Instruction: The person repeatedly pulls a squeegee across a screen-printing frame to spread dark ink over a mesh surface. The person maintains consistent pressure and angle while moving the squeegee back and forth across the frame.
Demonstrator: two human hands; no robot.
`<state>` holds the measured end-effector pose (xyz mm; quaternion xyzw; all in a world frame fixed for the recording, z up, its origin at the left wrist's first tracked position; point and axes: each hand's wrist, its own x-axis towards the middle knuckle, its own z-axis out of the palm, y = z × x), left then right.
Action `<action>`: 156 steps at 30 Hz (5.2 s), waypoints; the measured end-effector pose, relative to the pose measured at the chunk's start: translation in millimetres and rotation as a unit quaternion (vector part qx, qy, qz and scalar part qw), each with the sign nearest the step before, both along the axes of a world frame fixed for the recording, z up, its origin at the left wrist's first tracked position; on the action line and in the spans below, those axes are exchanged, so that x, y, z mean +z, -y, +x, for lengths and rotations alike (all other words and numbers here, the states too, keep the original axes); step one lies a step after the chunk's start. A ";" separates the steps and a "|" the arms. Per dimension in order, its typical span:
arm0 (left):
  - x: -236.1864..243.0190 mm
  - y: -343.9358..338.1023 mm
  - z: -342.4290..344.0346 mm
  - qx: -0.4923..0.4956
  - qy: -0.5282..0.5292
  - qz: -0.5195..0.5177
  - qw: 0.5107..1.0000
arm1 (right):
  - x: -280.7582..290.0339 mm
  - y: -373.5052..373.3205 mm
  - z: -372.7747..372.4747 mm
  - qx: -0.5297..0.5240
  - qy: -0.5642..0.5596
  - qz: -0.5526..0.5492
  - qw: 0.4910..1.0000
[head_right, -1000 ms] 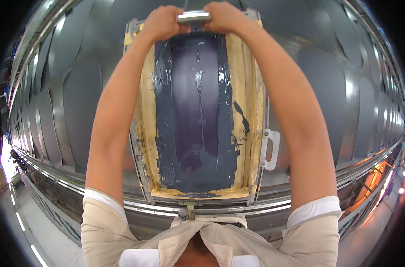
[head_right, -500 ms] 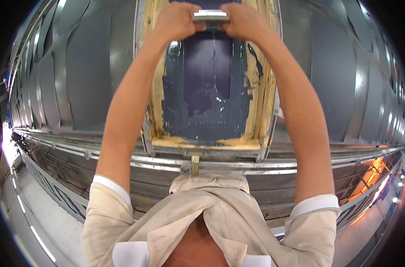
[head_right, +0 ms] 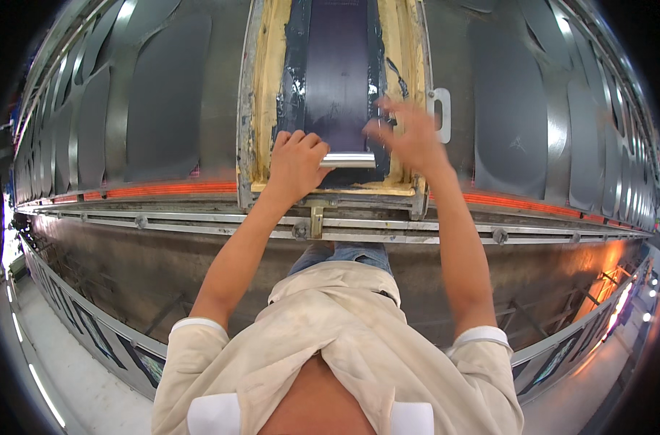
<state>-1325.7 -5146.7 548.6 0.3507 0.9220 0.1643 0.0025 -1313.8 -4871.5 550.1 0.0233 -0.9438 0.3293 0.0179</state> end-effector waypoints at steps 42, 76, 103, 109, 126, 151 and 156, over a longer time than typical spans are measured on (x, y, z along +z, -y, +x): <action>19.4 460.4 -70.9 0.007 -0.026 0.012 1.000 | -44.5 366.5 -166.0 -0.319 0.054 -0.083 0.943; 23.9 429.2 -301.8 -0.197 -0.019 0.046 0.979 | 239.0 486.6 -57.2 0.327 0.102 -0.735 0.585; 68.9 446.0 -134.9 0.286 0.135 -0.080 0.945 | -34.8 215.1 173.5 -0.387 -0.072 -0.009 0.919; 31.1 455.8 -125.5 0.461 0.127 -0.087 0.874 | -67.3 193.8 170.0 -0.329 -0.162 0.038 0.929; 17.6 458.2 -122.6 0.535 0.148 0.087 0.827 | -74.2 183.5 166.1 -0.323 -0.187 0.085 0.924; 34.6 380.9 -366.6 -0.037 0.089 0.024 0.995 | 66.1 393.1 -330.8 0.178 -0.008 -0.092 0.980; 22.8 346.4 -486.2 -0.024 0.084 0.000 0.996 | 39.3 402.8 -459.9 0.159 0.111 0.117 0.974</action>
